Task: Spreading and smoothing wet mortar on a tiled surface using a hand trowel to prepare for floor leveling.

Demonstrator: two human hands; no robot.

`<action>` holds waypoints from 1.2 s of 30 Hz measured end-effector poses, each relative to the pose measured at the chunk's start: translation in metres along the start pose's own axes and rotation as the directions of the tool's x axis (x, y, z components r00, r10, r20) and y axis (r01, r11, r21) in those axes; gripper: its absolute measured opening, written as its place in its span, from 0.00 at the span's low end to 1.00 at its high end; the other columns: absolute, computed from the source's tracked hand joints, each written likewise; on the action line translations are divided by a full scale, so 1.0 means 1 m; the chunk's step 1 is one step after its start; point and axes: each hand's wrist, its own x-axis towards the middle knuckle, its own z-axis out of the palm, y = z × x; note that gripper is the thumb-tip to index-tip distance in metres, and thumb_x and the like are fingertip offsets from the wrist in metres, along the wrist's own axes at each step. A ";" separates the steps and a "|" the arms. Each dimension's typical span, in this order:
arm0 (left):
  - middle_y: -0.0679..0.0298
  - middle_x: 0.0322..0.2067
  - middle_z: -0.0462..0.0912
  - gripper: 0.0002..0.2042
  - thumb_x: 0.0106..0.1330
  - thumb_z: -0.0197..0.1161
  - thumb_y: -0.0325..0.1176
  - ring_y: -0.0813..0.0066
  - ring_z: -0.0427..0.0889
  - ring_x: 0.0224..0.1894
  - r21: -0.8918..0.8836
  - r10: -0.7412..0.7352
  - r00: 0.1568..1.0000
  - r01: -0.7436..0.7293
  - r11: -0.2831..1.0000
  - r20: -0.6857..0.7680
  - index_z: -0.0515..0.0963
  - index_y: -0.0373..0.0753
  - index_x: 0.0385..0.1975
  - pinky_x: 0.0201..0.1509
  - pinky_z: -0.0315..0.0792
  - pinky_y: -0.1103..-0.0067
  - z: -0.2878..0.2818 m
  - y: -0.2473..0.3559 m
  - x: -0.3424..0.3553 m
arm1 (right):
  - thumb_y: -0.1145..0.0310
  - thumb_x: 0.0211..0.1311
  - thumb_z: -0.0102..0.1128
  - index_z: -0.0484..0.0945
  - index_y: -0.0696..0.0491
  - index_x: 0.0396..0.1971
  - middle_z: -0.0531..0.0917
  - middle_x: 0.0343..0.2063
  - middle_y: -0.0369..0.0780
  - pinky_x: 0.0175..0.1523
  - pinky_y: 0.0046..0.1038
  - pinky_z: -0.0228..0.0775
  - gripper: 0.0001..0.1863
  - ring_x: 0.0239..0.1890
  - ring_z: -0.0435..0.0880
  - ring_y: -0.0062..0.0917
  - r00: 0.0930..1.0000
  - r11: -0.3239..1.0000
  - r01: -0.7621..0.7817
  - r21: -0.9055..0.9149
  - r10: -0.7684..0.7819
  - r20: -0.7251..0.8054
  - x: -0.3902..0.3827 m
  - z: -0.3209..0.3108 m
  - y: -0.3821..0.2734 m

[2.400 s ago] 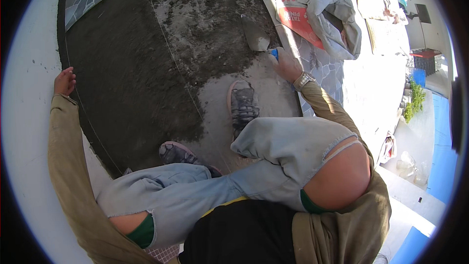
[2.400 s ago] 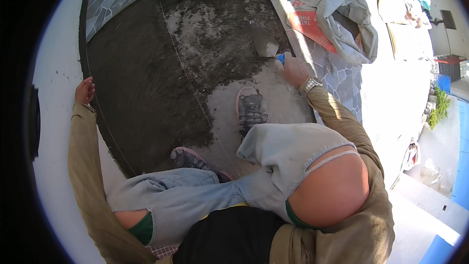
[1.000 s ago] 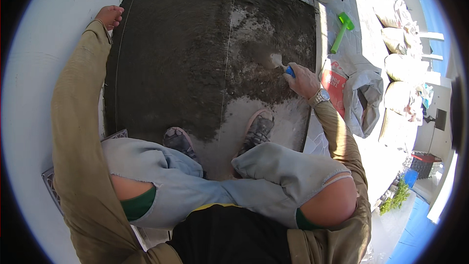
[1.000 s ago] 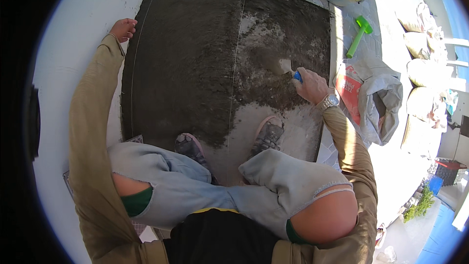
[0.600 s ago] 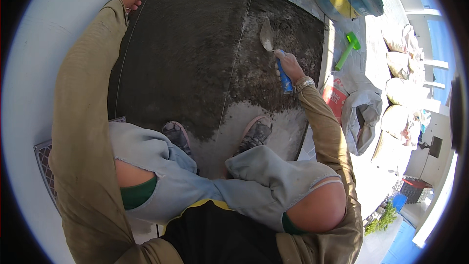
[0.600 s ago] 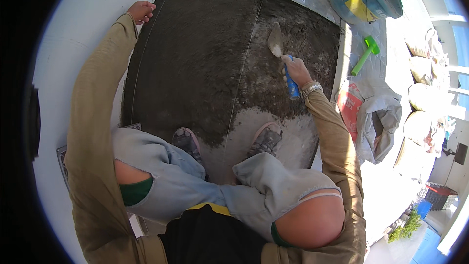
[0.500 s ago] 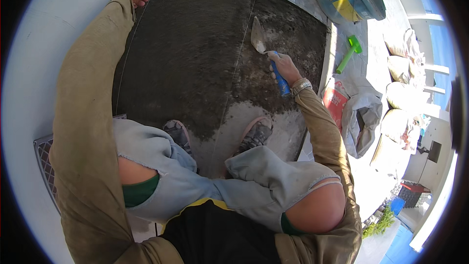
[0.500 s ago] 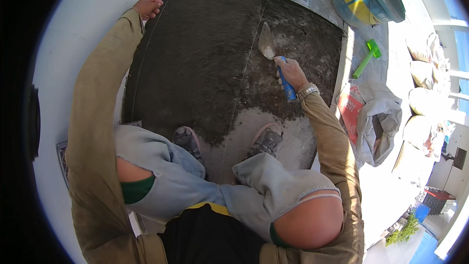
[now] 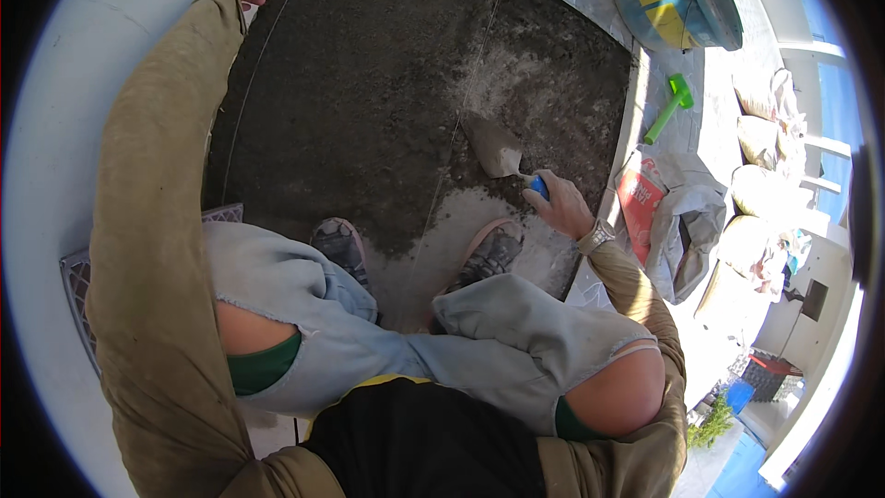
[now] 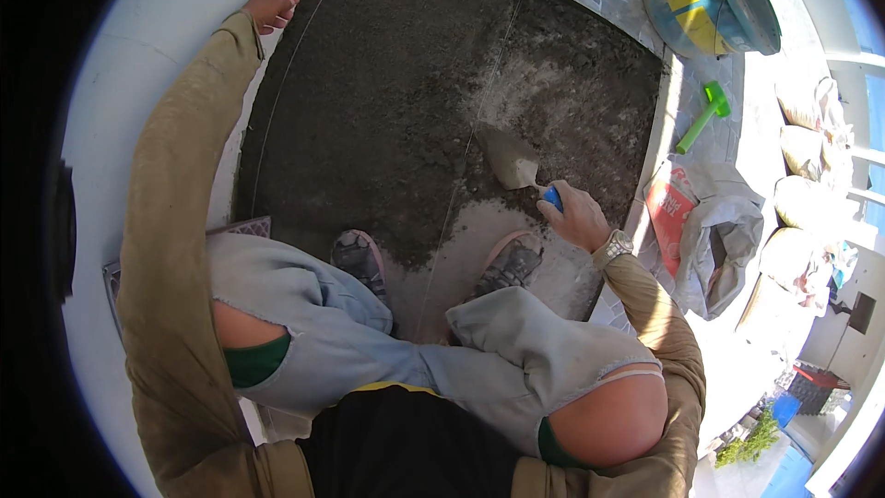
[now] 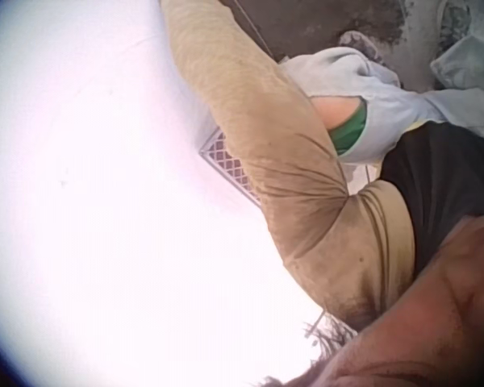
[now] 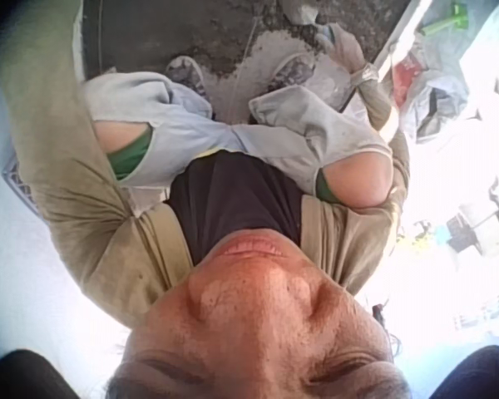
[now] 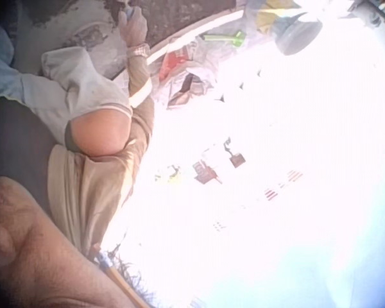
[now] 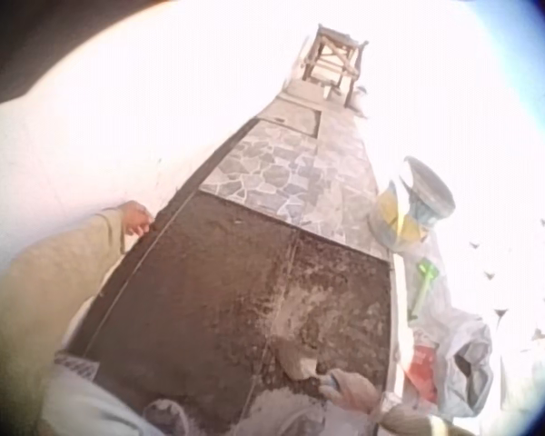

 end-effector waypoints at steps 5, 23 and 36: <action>0.78 0.32 0.80 0.13 0.72 0.57 0.40 0.84 0.74 0.28 0.010 -0.018 1.000 0.018 1.000 -0.003 0.80 0.54 0.53 0.39 0.69 0.72 0.005 0.005 0.004 | 0.54 0.69 0.62 0.76 0.55 0.48 0.85 0.38 0.54 0.48 0.51 0.73 0.20 0.44 0.84 0.54 0.990 0.980 -0.012 -0.200 -0.017 -0.141 0.033 -0.023 0.005; 0.75 0.36 0.80 0.11 0.72 0.61 0.44 0.81 0.75 0.31 -0.073 -0.108 0.990 0.115 0.991 0.092 0.81 0.55 0.51 0.39 0.68 0.73 -0.009 -0.027 0.015 | 0.51 0.71 0.57 0.78 0.55 0.48 0.84 0.38 0.58 0.51 0.51 0.75 0.21 0.46 0.84 0.54 0.871 0.891 -0.373 0.259 0.433 -0.233 0.069 -0.037 0.065; 0.76 0.35 0.80 0.10 0.73 0.60 0.41 0.82 0.76 0.31 -0.089 -0.098 0.992 0.106 0.990 0.084 0.81 0.56 0.51 0.38 0.71 0.74 -0.011 -0.032 0.023 | 0.61 0.72 0.53 0.78 0.53 0.47 0.78 0.37 0.52 0.40 0.51 0.75 0.13 0.37 0.83 0.54 0.979 0.921 0.082 -0.380 -0.146 -0.144 0.033 -0.022 0.060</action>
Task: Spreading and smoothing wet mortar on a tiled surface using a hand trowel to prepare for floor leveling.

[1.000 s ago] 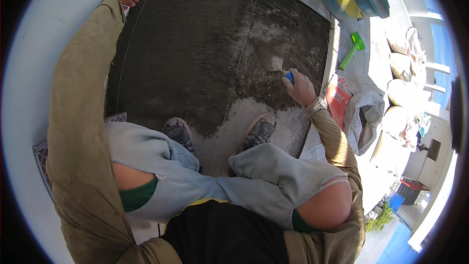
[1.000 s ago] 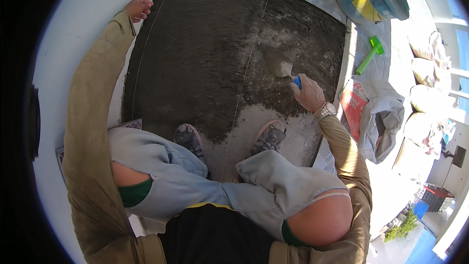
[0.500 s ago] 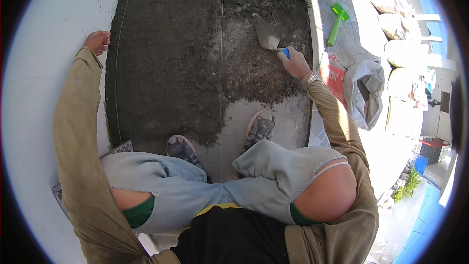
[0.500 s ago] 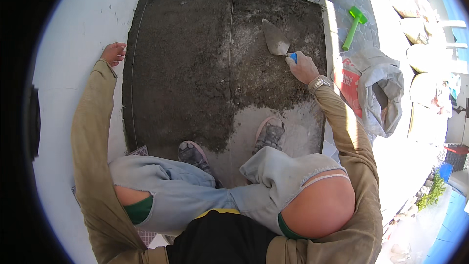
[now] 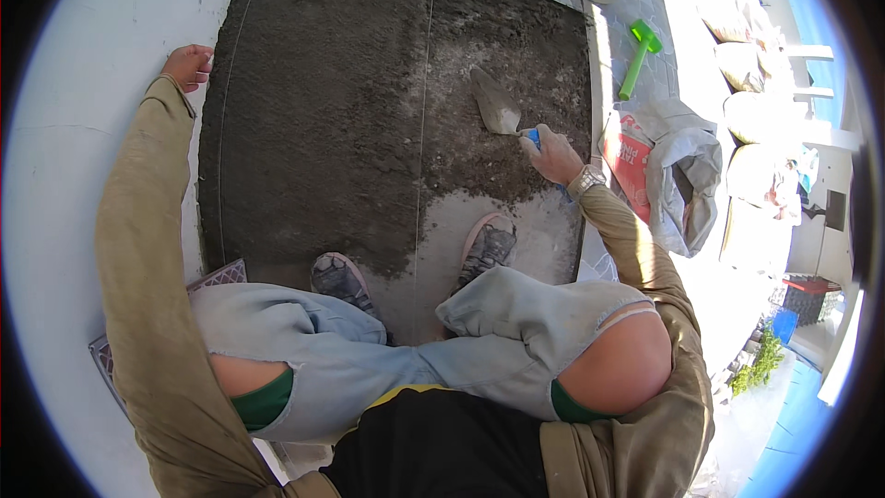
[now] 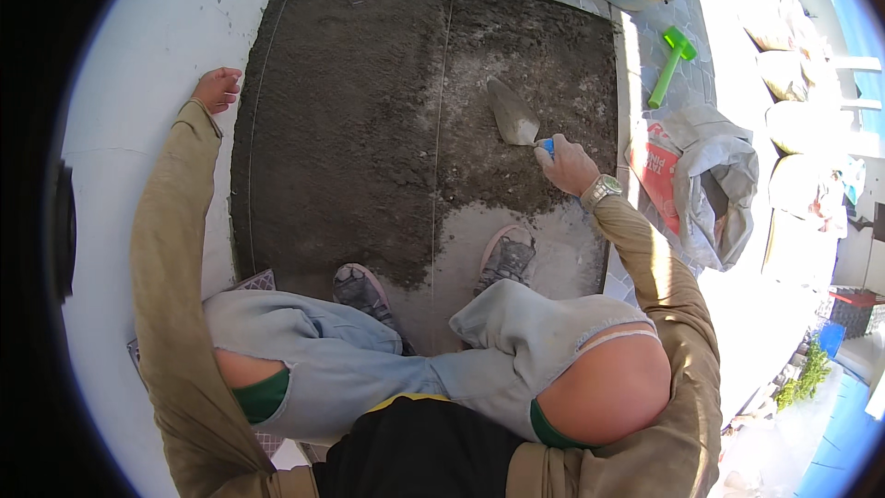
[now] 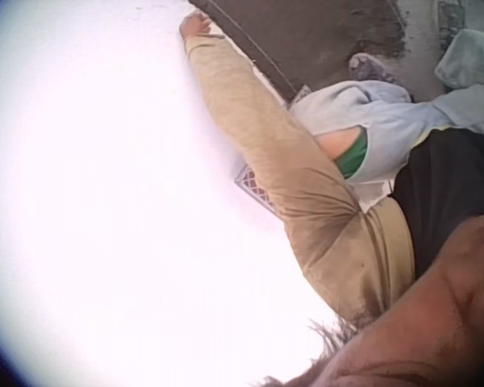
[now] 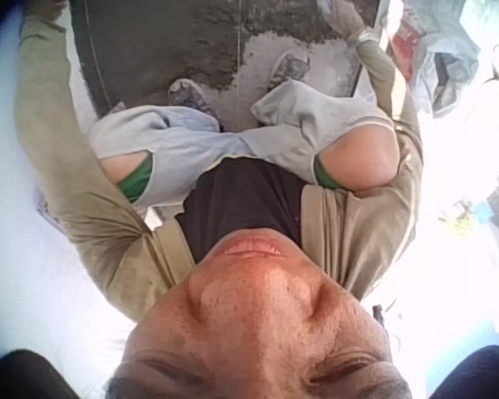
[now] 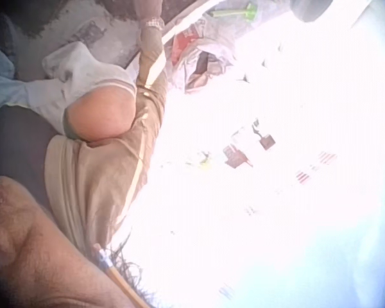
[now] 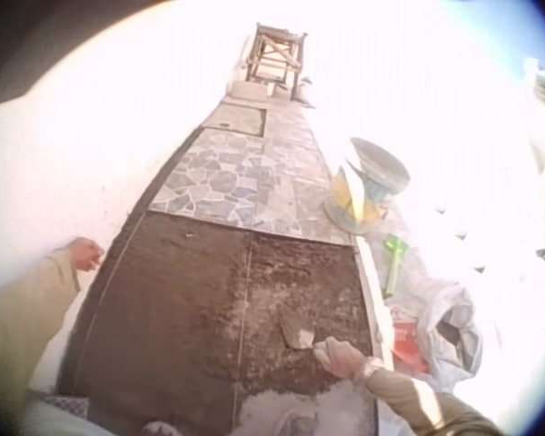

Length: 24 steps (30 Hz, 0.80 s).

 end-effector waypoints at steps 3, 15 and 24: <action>0.75 0.33 0.80 0.10 0.73 0.60 0.40 0.82 0.76 0.29 -0.011 0.010 0.999 -0.010 1.000 0.032 0.80 0.55 0.51 0.36 0.71 0.75 0.004 0.000 -0.007 | 0.60 0.72 0.53 0.78 0.54 0.45 0.78 0.35 0.52 0.40 0.51 0.76 0.13 0.36 0.83 0.55 0.972 0.971 -0.225 0.085 0.218 0.085 -0.007 -0.025 -0.009; 0.77 0.32 0.79 0.11 0.73 0.59 0.41 0.85 0.75 0.29 0.149 -0.008 1.000 0.004 0.989 0.028 0.80 0.57 0.51 0.37 0.70 0.74 0.018 0.019 -0.008 | 0.47 0.71 0.57 0.74 0.55 0.42 0.85 0.35 0.60 0.47 0.58 0.75 0.23 0.40 0.85 0.60 0.921 0.918 -0.390 0.073 0.389 0.035 -0.010 -0.036 -0.001; 0.78 0.32 0.80 0.11 0.72 0.58 0.39 0.84 0.76 0.28 0.121 0.005 1.000 -0.007 0.993 0.020 0.80 0.56 0.51 0.37 0.70 0.72 0.026 0.027 -0.002 | 0.52 0.72 0.56 0.72 0.57 0.47 0.86 0.33 0.60 0.47 0.55 0.77 0.22 0.40 0.86 0.59 0.903 0.905 -0.426 0.023 0.423 0.069 -0.005 -0.032 0.001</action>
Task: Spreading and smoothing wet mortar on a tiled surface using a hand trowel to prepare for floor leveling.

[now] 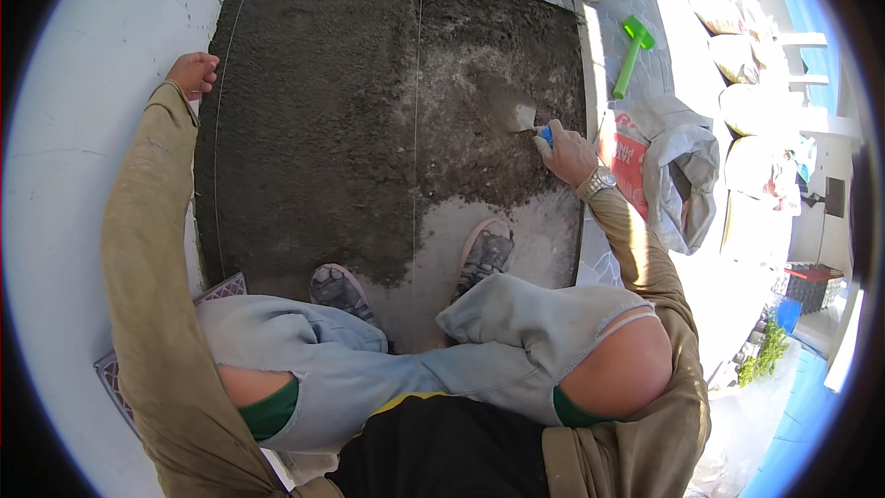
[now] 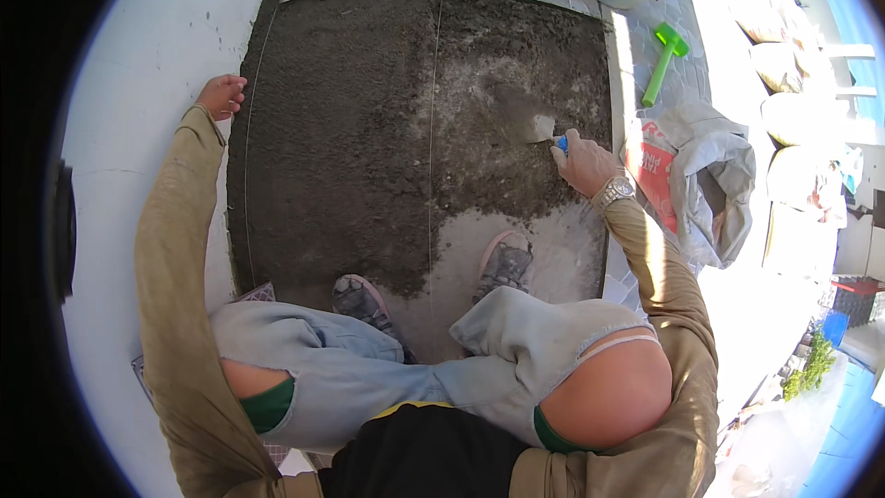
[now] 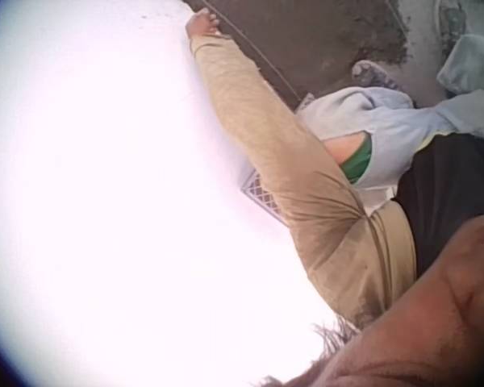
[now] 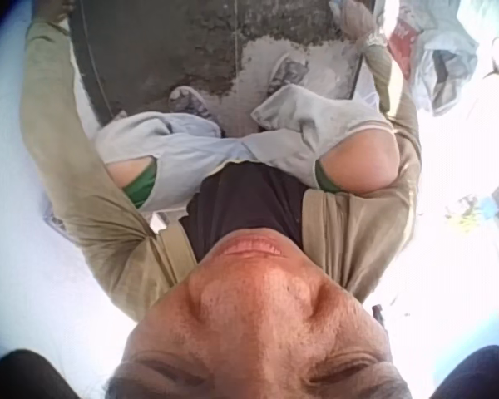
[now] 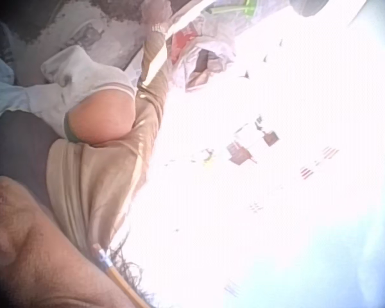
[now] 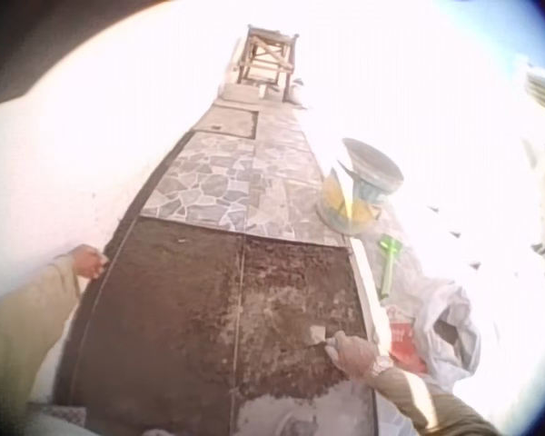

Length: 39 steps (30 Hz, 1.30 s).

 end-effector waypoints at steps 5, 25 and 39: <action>0.77 0.31 0.80 0.11 0.72 0.58 0.38 0.83 0.75 0.26 0.021 -0.018 0.999 0.017 1.000 0.029 0.80 0.54 0.51 0.36 0.71 0.71 0.003 0.001 -0.007 | 0.47 0.73 0.55 0.74 0.57 0.34 0.83 0.23 0.44 0.26 0.38 0.78 0.24 0.22 0.87 0.32 0.953 0.752 -0.302 0.586 0.244 0.179 0.057 -0.009 -0.002; 0.75 0.32 0.79 0.10 0.72 0.59 0.38 0.84 0.74 0.27 0.050 0.022 1.000 -0.023 0.998 0.012 0.79 0.50 0.50 0.31 0.68 0.77 0.012 0.026 -0.038 | 0.54 0.71 0.58 0.78 0.58 0.46 0.84 0.35 0.54 0.42 0.49 0.76 0.19 0.43 0.86 0.46 0.917 0.929 0.118 0.351 -0.238 0.321 0.013 0.001 -0.051; 0.69 0.22 0.79 0.13 0.68 0.59 0.30 0.81 0.73 0.20 0.047 0.343 0.936 -0.340 0.939 -0.081 0.82 0.39 0.49 0.25 0.70 0.79 -0.007 0.070 -0.040 | 0.48 0.70 0.58 0.79 0.60 0.43 0.84 0.32 0.56 0.46 0.49 0.76 0.25 0.40 0.85 0.55 0.813 0.808 0.479 0.344 -0.556 0.175 0.037 0.037 -0.073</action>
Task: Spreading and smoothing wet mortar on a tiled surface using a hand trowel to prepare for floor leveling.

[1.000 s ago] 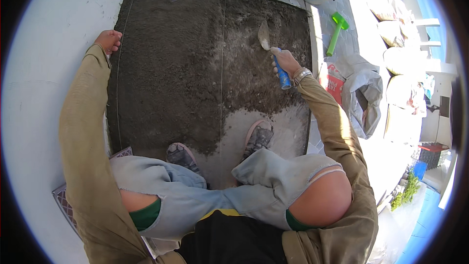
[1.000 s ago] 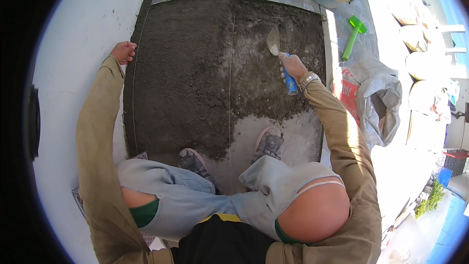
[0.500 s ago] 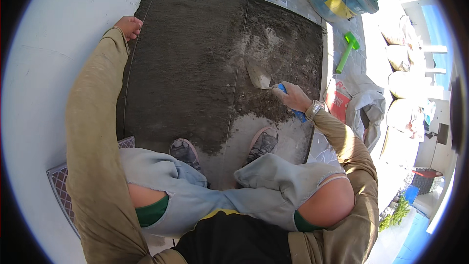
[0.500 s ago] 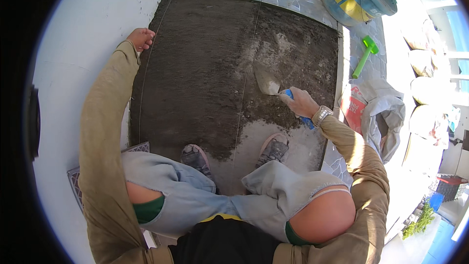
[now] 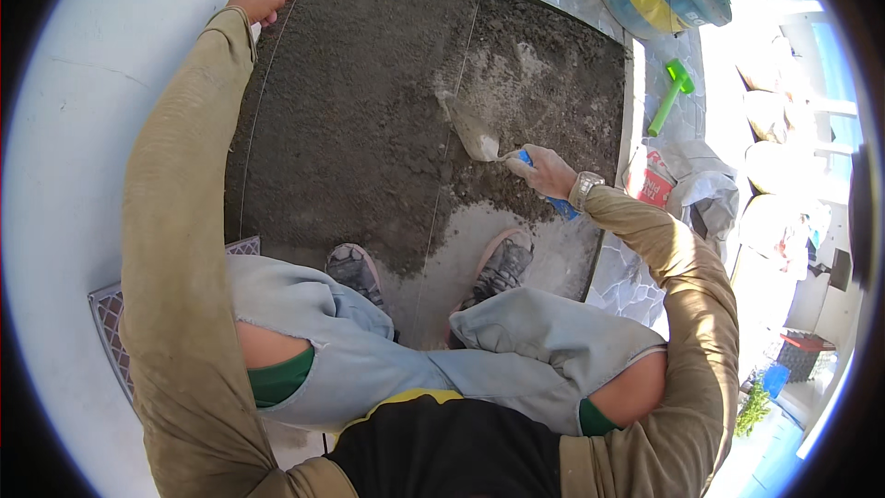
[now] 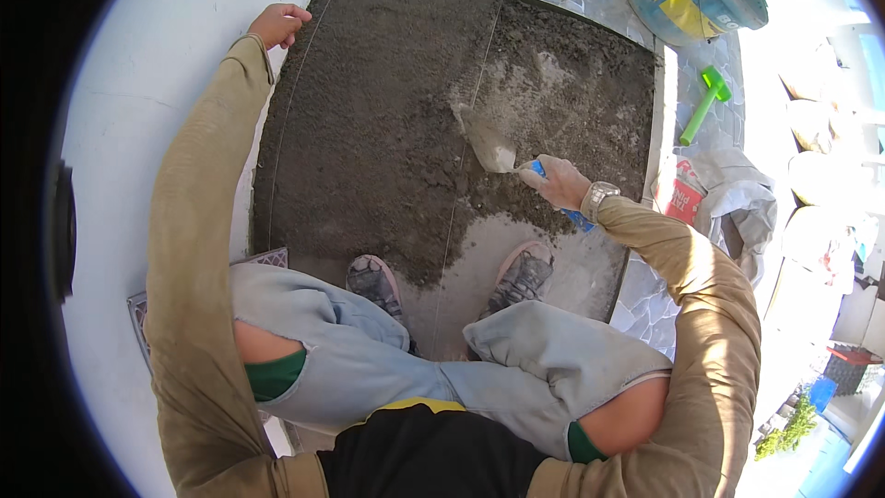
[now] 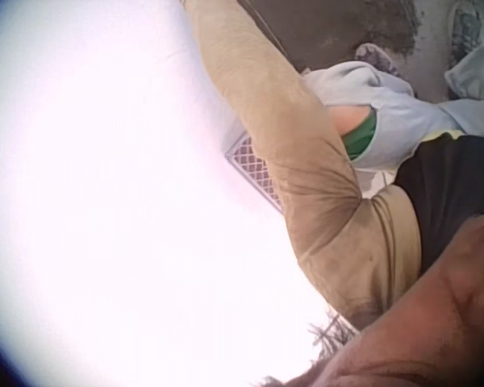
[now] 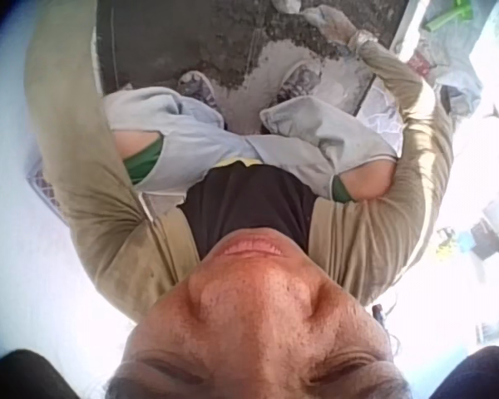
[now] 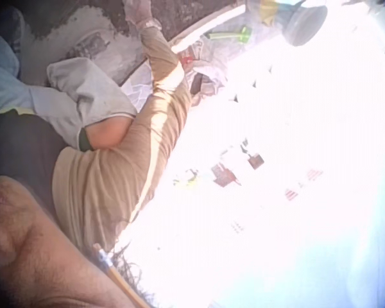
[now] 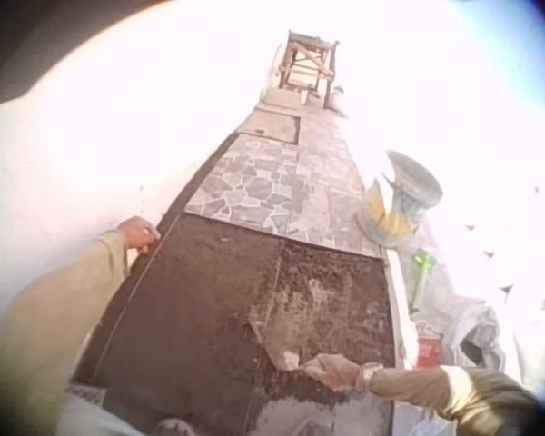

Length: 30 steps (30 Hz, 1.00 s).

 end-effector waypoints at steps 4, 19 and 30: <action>0.67 0.25 0.81 0.18 0.65 0.60 0.30 0.79 0.78 0.27 0.099 0.189 0.982 -0.187 0.977 -0.017 0.81 0.37 0.55 0.36 0.74 0.77 -0.025 0.016 0.009 | 0.48 0.70 0.58 0.80 0.60 0.41 0.84 0.30 0.55 0.46 0.49 0.76 0.25 0.39 0.86 0.54 0.968 0.994 -0.108 0.019 0.101 0.232 -0.042 -0.008 -0.010; 0.51 0.56 0.85 0.24 0.71 0.64 0.43 0.56 0.84 0.57 0.465 0.371 0.825 -0.552 0.692 0.426 0.78 0.38 0.63 0.63 0.75 0.68 0.035 0.283 -0.167 | 0.50 0.67 0.61 0.77 0.53 0.39 0.85 0.29 0.47 0.40 0.45 0.80 0.19 0.35 0.88 0.45 0.957 0.959 0.213 -0.187 -0.167 0.235 -0.058 0.004 -0.018; 0.58 0.40 0.82 0.17 0.59 0.65 0.31 0.61 0.82 0.47 0.252 0.134 0.347 -0.852 0.458 0.928 0.82 0.42 0.50 0.66 0.67 0.57 0.136 0.279 -0.385 | 0.56 0.67 0.55 0.77 0.56 0.38 0.86 0.31 0.48 0.43 0.46 0.80 0.16 0.35 0.88 0.46 0.962 0.920 0.239 -0.312 -0.268 -0.054 0.079 -0.054 -0.009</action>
